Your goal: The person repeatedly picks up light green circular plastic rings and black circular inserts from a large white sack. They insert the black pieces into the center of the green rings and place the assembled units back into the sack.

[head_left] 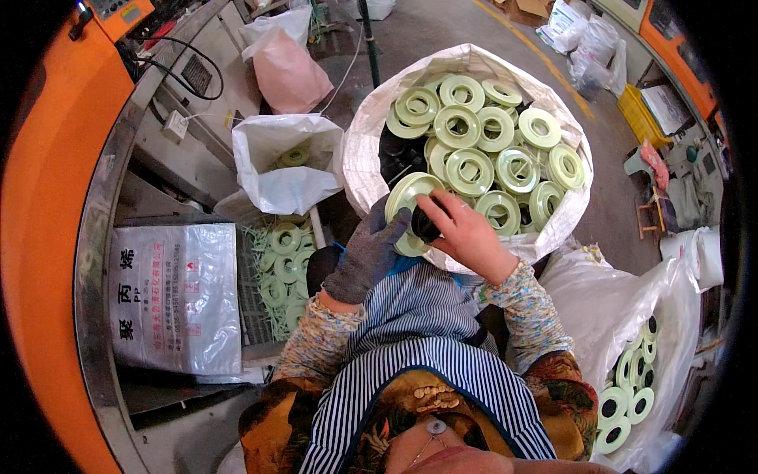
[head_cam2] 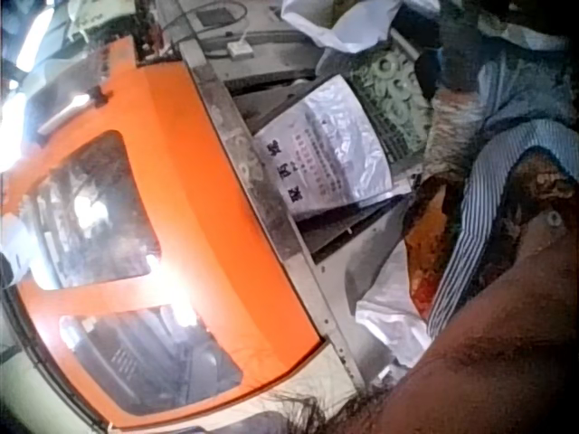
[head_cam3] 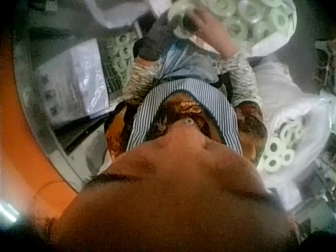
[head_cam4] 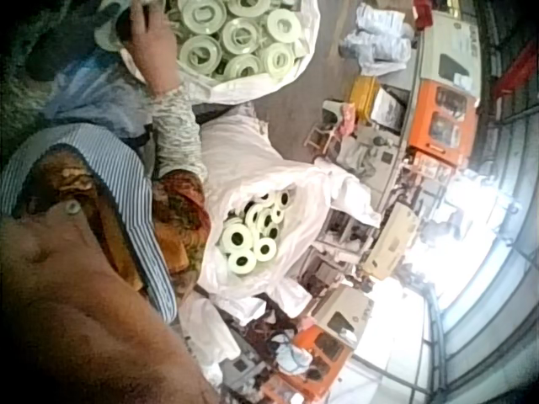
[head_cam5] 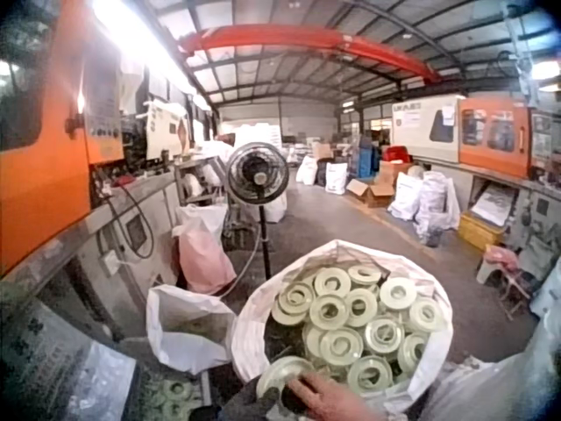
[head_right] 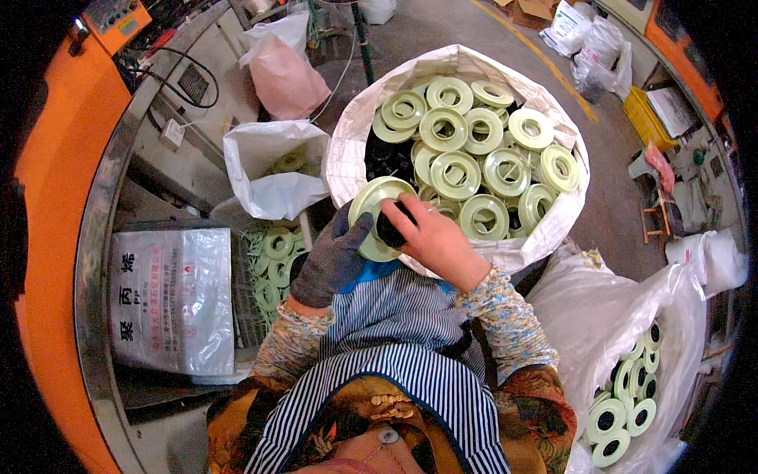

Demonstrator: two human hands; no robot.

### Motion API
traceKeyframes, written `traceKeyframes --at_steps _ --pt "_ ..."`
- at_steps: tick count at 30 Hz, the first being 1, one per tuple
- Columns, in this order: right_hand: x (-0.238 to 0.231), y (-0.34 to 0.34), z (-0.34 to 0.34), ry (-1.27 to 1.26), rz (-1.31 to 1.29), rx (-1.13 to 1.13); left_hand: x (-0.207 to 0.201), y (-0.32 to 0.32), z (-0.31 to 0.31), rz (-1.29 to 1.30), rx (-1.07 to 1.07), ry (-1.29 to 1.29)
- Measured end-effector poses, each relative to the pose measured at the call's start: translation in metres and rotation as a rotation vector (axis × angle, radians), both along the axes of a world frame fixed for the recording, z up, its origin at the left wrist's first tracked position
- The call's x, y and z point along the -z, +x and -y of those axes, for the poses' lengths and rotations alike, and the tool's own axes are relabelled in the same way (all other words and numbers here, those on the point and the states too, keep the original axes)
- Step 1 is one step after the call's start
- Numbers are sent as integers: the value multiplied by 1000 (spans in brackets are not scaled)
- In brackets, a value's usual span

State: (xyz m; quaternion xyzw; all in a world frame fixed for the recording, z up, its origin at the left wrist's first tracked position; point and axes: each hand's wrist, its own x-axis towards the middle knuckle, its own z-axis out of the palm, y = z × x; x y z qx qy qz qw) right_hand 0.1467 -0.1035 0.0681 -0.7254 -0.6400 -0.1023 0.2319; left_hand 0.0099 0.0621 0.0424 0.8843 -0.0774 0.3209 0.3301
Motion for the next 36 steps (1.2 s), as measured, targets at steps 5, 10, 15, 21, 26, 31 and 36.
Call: traceKeyframes --at_steps 5,10,15,21,26,31,36 --pt "-2 7 -1 59 1 4 21 6 -3 -130 87 -361" --pt "37 12 -10 -12 -336 433 31 20 19 54 -137 -75" --pt "20 -17 4 106 -244 438 20 8 28 -60 -95 -500" --pt "72 11 22 95 -201 510 16 13 34 -332 -100 -1137" --pt "103 14 31 516 -2204 176 47 62 23 -382 125 -922" --pt "59 54 115 1232 -2142 -429 150 153 -57 -246 -94 -963" --pt "37 58 115 1089 -2034 -590 202 225 -133 -210 -343 -1010"
